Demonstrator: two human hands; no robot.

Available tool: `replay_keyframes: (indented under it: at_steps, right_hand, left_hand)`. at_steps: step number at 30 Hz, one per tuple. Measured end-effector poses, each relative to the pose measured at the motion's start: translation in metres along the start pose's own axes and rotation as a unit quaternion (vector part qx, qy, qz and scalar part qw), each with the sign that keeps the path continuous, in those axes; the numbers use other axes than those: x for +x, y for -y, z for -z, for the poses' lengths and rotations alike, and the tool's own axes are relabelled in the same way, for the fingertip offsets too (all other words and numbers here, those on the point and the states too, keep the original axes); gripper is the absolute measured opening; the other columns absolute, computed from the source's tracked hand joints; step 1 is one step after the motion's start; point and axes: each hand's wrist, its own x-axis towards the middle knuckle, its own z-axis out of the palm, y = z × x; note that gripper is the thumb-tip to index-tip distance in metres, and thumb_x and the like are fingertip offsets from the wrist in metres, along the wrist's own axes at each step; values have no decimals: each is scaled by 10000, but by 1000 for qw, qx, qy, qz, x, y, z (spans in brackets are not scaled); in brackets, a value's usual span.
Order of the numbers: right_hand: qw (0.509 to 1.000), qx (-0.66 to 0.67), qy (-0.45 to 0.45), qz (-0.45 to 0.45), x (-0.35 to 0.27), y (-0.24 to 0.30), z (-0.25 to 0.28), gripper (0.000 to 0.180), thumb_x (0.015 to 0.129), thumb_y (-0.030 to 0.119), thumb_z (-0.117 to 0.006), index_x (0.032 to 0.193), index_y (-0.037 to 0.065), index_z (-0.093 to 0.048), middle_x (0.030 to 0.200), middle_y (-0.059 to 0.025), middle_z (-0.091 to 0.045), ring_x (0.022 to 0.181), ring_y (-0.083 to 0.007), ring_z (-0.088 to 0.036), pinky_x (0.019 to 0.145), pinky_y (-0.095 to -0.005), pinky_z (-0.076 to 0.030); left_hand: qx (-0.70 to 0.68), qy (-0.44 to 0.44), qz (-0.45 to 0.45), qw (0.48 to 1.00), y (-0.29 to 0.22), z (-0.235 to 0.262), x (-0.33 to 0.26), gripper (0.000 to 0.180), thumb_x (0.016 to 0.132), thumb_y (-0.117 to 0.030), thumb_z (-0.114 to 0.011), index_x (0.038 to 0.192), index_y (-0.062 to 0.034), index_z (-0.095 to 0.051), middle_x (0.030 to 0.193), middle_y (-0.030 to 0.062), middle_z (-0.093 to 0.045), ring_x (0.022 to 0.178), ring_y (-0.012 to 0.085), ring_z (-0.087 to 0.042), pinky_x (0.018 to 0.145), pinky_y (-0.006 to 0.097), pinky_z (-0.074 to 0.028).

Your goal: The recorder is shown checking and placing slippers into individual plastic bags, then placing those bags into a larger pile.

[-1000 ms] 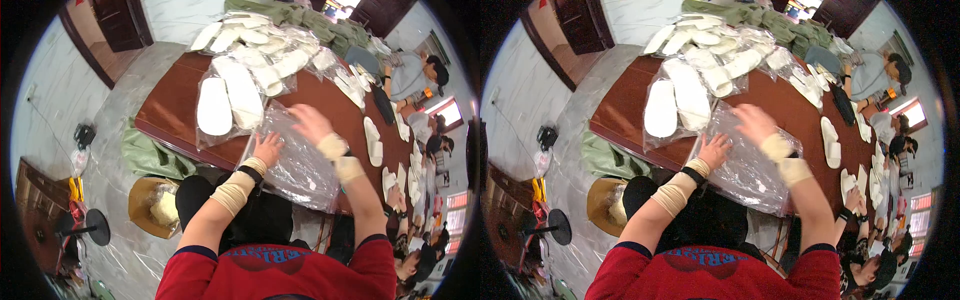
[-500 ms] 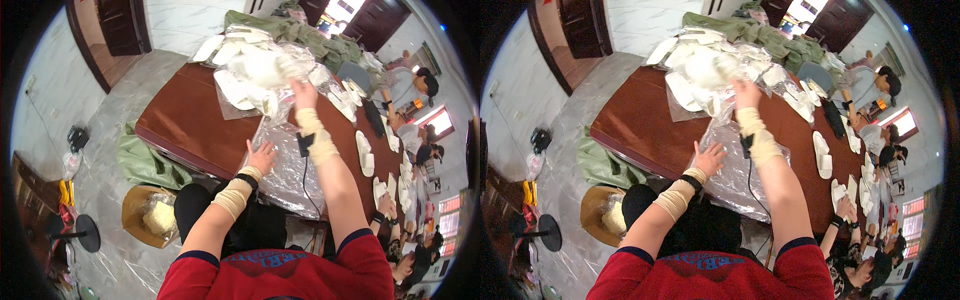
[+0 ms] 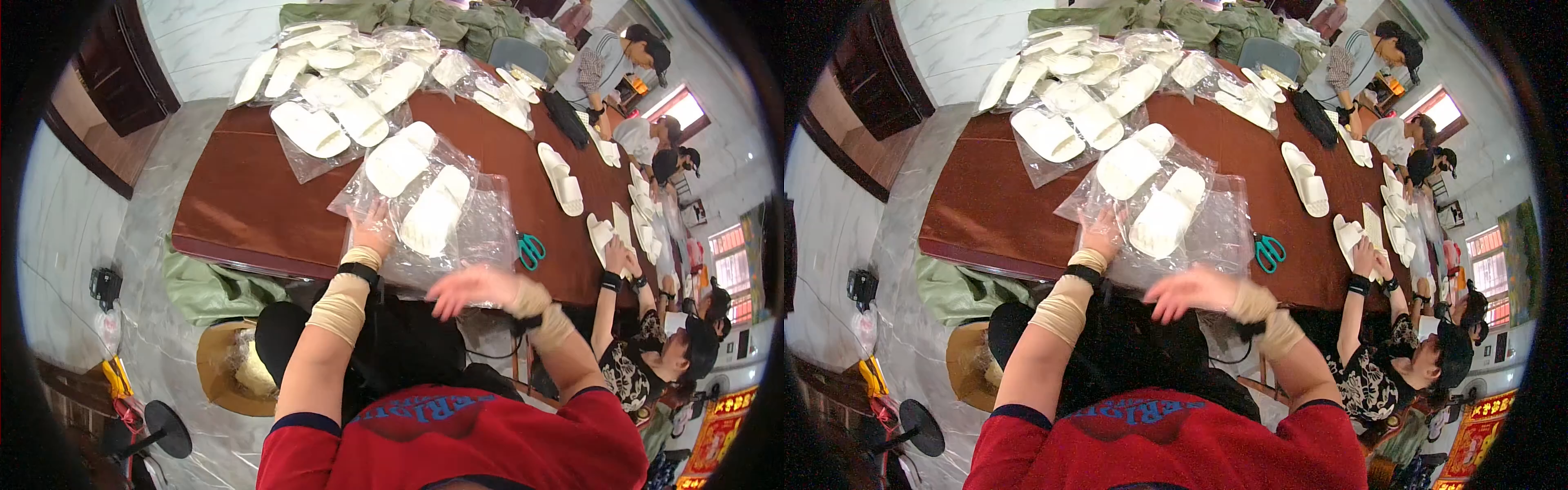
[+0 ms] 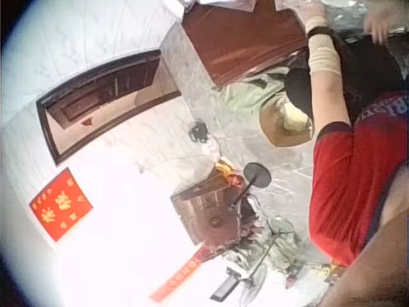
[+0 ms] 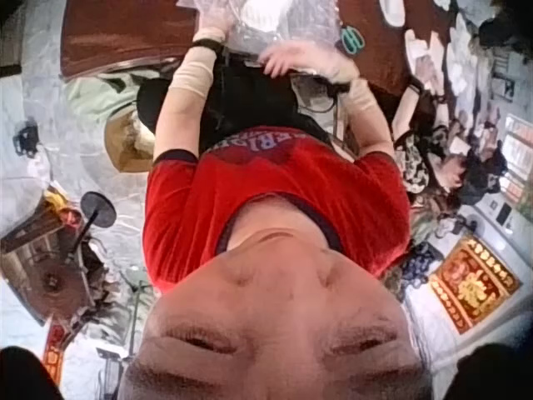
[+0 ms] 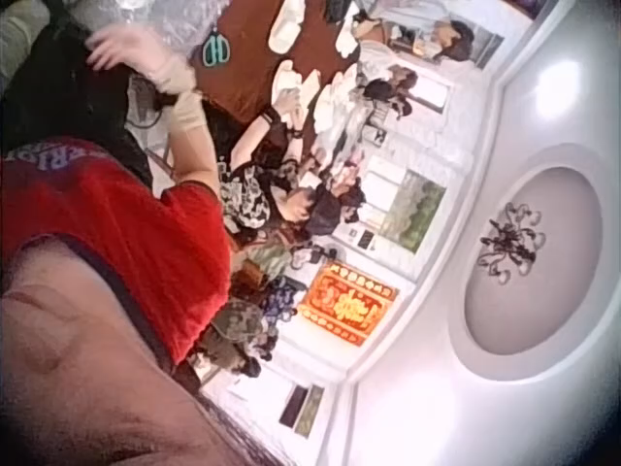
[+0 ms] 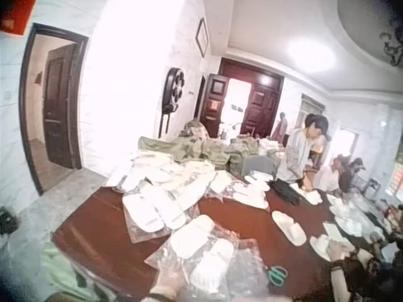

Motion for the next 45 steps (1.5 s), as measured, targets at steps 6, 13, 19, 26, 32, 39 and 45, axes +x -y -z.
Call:
replay_keyframes:
  at_steps: [6, 13, 19, 26, 32, 39, 45]
  right_hand:
    - [765, -376, -517, 74, 21, -28, 193, 203, 888, 186, -585, 1026, 50, -646, 904, -99, -685, 807, -255, -656, 746, -338, -520]
    - [751, -456, -475, 44, 118, -27, 251, 732, 871, 514, -508, 1399, 32, -350, 1437, -164, -374, 1335, -319, -338, 1109, -359, -243]
    - [801, -433, -410, -55, 132, 7, 259, 504, 830, 424, -606, 1182, 66, -555, 1078, -193, -617, 970, -315, -602, 851, -401, -463]
    - [884, -142, -434, 101, 51, 72, 218, 133, 882, 176, -591, 877, 47, -560, 577, -75, -579, 485, -129, -566, 415, -281, -427]
    - [554, -593, -585, 4, 19, -16, 193, 143, 882, 199, -552, 903, 58, -536, 655, -143, -613, 563, -192, -621, 453, -345, -460]
    - [915, 45, -396, 68, -42, -24, 193, 211, 886, 226, -538, 975, 35, -533, 941, -184, -680, 697, -241, -648, 529, -279, -476]
    - [940, 78, -332, -11, -73, -69, 185, 309, 881, 164, -518, 1140, 2, -568, 934, -165, -678, 784, -186, -663, 584, -269, -495]
  left_hand:
    - [24, 30, 7, 999, -5, 6, 6, 452, 854, -228, -471, 1303, -196, -507, 1422, 32, -415, 1343, 206, -337, 1007, 746, -89]
    - [84, 118, 16, 989, -7, 6, 1, 514, 900, -373, -471, 1395, -311, -349, 1477, 0, -314, 1382, 199, -253, 1024, 723, -127]
    - [95, 159, 8, 983, -12, 12, 5, 504, 917, -327, -441, 1404, -222, -360, 1488, 24, -296, 1392, 207, -228, 1040, 713, -97]
    - [-17, 121, 40, 992, -16, 34, 9, 435, 878, -193, -439, 1310, -170, -486, 1440, 20, -373, 1393, 186, -232, 1032, 722, -92]
    - [-38, 58, 31, 997, -8, 24, 1, 414, 867, -175, -482, 1280, -141, -481, 1484, -11, -299, 1398, 182, -224, 1056, 686, -94]
    - [-26, 70, 30, 997, -9, 20, 1, 462, 889, -240, -485, 1346, -229, -416, 1483, -6, -295, 1410, 191, -199, 1061, 682, -83]
    - [12, 61, 17, 998, -3, 12, 1, 473, 900, -317, -470, 1361, -244, -392, 1492, 2, -288, 1408, 195, -199, 1054, 678, -108]
